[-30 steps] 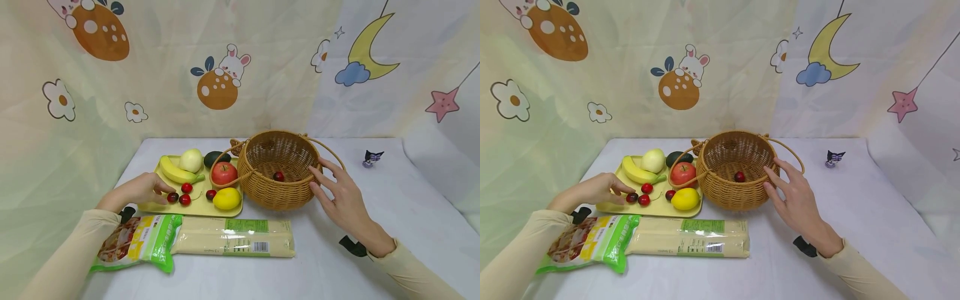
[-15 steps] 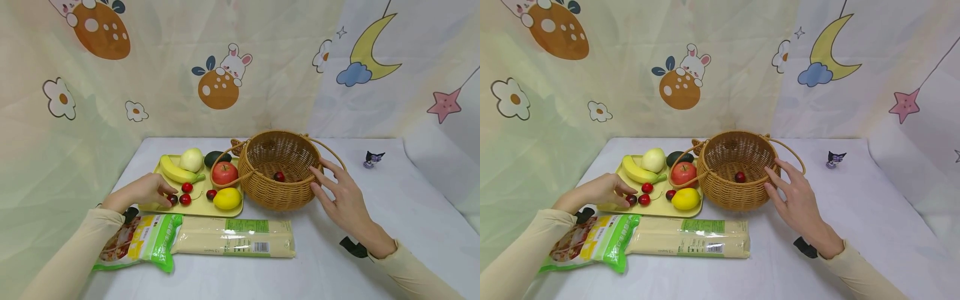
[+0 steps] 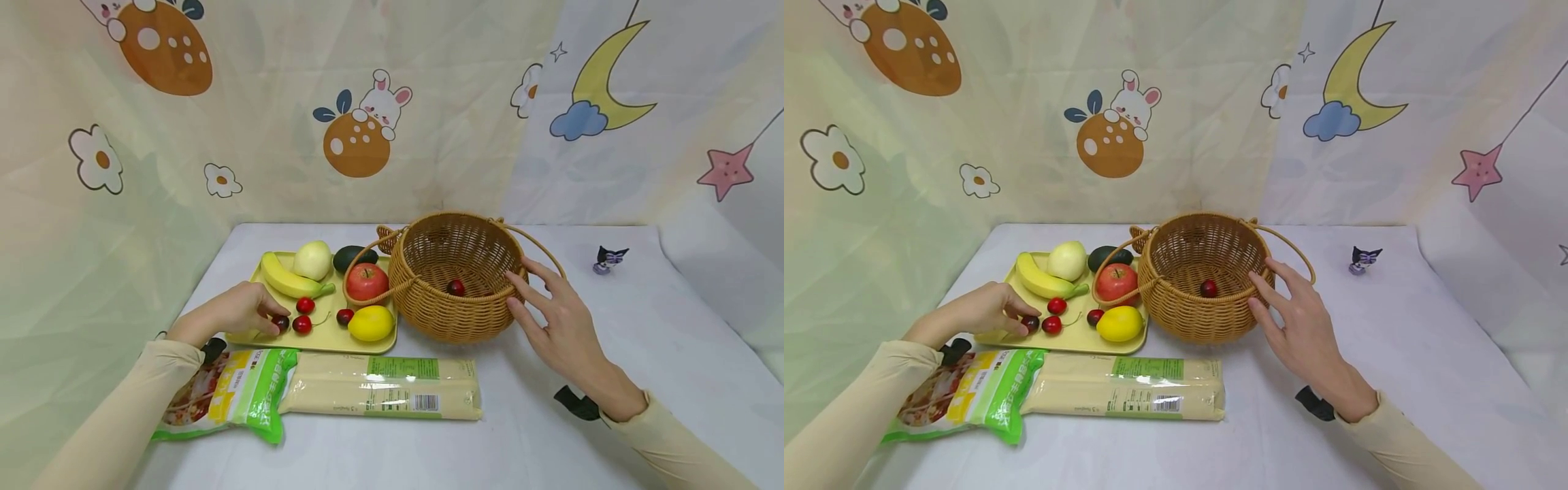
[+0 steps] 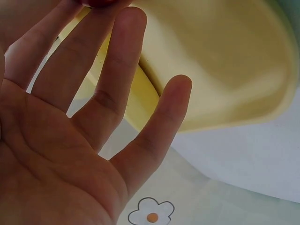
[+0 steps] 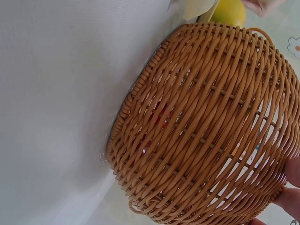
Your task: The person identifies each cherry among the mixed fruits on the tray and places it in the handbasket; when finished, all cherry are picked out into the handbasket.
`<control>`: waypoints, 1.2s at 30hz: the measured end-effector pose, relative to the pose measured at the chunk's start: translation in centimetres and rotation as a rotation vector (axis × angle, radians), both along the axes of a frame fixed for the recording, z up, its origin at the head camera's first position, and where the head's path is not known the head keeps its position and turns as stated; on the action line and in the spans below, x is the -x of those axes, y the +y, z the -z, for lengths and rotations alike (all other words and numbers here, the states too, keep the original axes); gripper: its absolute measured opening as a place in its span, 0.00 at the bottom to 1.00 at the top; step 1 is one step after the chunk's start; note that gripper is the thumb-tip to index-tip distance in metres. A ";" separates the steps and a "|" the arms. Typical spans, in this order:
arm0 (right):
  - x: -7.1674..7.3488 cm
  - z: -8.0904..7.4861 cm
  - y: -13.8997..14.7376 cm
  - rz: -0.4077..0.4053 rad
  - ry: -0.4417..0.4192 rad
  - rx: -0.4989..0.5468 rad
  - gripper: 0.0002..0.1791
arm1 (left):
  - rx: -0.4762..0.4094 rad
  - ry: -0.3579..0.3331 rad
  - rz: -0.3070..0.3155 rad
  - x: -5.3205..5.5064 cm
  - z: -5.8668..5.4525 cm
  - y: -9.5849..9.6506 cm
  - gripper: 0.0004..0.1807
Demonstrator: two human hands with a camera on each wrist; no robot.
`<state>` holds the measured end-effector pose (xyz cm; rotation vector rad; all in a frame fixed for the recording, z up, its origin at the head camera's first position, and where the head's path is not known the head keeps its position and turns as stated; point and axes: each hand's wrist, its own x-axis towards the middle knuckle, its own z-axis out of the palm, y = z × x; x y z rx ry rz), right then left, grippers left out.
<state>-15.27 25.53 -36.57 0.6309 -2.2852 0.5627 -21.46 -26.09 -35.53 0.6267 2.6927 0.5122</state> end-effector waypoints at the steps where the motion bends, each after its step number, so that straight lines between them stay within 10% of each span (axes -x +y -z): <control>1: 0.0 0.0 0.0 -0.001 0.000 0.000 0.26 | 0.000 -0.003 -0.002 0.0 0.0 0.0 0.18; 21: 0.0 0.1 0.0 0.001 -0.001 -0.006 0.26 | 0.005 -0.018 0.017 0.0 -0.4 -1.0 0.19; 36: 0.0 0.1 0.0 -0.002 -0.004 0.001 0.26 | -0.011 -0.006 0.008 -0.6 -6.4 -1.4 0.21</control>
